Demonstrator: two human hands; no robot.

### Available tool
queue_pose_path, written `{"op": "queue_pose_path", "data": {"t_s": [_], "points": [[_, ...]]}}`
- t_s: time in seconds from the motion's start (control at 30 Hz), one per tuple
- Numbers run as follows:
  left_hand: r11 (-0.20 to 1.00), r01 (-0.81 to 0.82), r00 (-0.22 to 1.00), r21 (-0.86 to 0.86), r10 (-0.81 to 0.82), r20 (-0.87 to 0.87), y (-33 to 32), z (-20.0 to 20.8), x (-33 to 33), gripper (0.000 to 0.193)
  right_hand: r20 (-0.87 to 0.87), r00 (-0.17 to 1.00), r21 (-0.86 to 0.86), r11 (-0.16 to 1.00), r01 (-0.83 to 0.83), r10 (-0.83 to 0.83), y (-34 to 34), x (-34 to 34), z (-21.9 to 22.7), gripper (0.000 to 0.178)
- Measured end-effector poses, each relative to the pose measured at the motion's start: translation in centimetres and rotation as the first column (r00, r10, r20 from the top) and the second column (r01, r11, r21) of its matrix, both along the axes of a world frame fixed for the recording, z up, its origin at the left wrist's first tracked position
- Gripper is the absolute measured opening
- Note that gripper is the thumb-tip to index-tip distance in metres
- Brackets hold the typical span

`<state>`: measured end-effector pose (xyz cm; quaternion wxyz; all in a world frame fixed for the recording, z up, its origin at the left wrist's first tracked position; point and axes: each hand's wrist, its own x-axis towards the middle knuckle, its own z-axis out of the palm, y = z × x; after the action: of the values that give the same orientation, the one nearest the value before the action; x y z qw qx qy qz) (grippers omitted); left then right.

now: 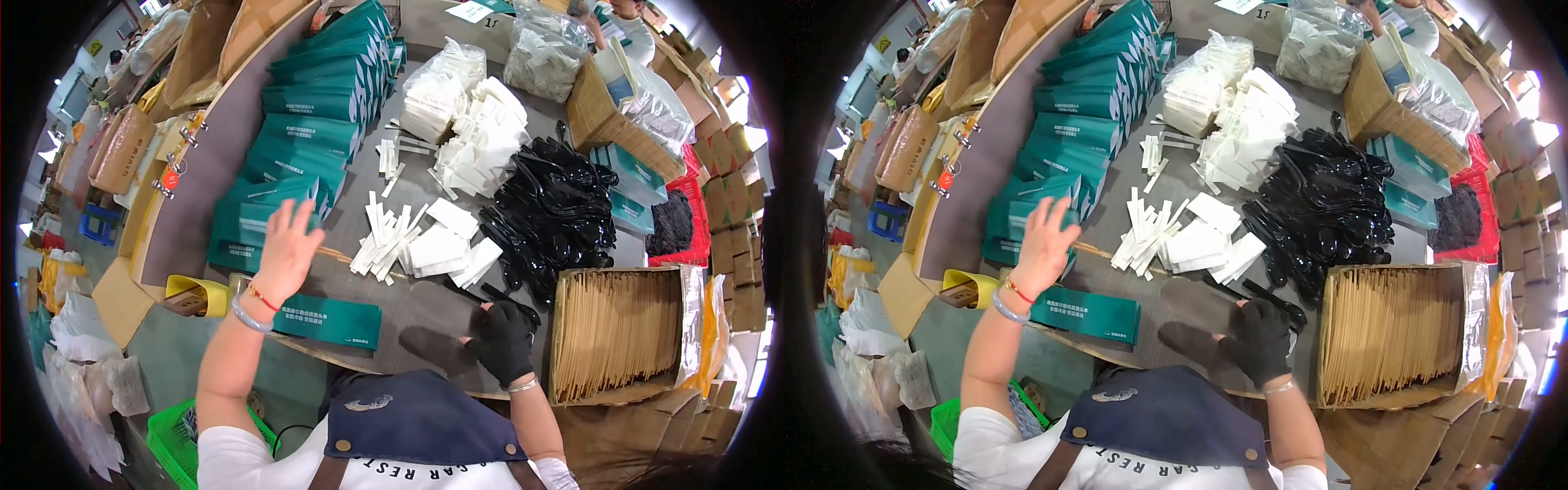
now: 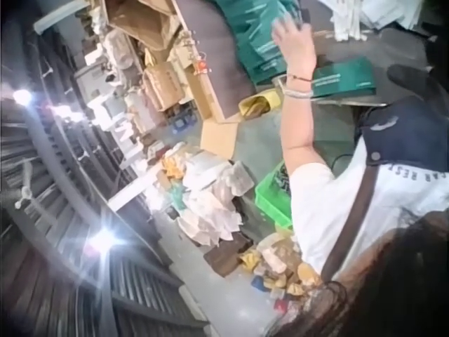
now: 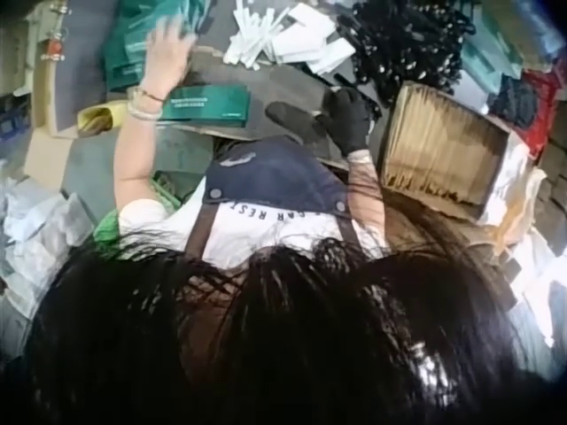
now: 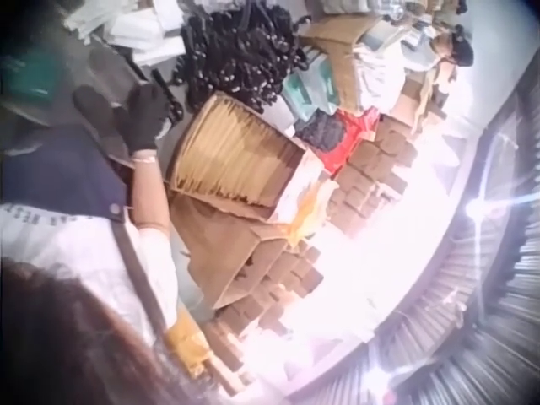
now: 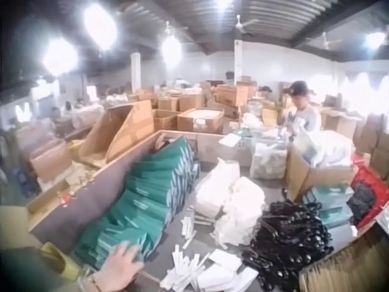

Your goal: Packaging small wooden sticks into individual paper sleeves at a production workstation.

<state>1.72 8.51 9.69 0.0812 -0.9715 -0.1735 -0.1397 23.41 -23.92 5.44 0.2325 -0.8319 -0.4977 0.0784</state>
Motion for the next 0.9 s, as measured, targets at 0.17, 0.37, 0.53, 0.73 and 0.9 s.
{"op": "queue_pose_path", "data": {"t_s": [0.17,0.37,0.53,0.73,0.9], "points": [[0.866,-0.170,0.978,-0.471,0.206,0.025,-10.6,-7.4,-1.4,0.071,-0.062,0.997,-0.169,0.985,-0.046,0.036,1.2,-1.4,0.1,0.061],[0.692,-0.251,0.928,-0.677,0.371,0.034,-12.9,-10.7,-1.6,0.091,0.039,0.990,-0.192,0.974,-0.124,0.134,1.7,-2.1,0.3,0.060],[0.667,-0.248,0.929,-0.703,0.370,0.023,-12.9,-10.9,-1.8,0.094,0.026,0.980,-0.181,0.965,-0.190,0.198,1.4,-2.1,-0.3,0.063],[0.656,-0.268,0.926,-0.705,0.377,-0.002,-12.7,-10.3,-1.6,0.094,-0.167,0.945,-0.196,0.930,-0.311,0.281,3.2,-3.1,-1.9,0.058],[0.663,-0.187,0.935,-0.725,0.346,0.075,-11.8,-9.0,-1.7,0.082,-0.124,0.920,0.052,0.929,-0.367,0.371,7.2,-6.7,-4.0,0.062]]}}
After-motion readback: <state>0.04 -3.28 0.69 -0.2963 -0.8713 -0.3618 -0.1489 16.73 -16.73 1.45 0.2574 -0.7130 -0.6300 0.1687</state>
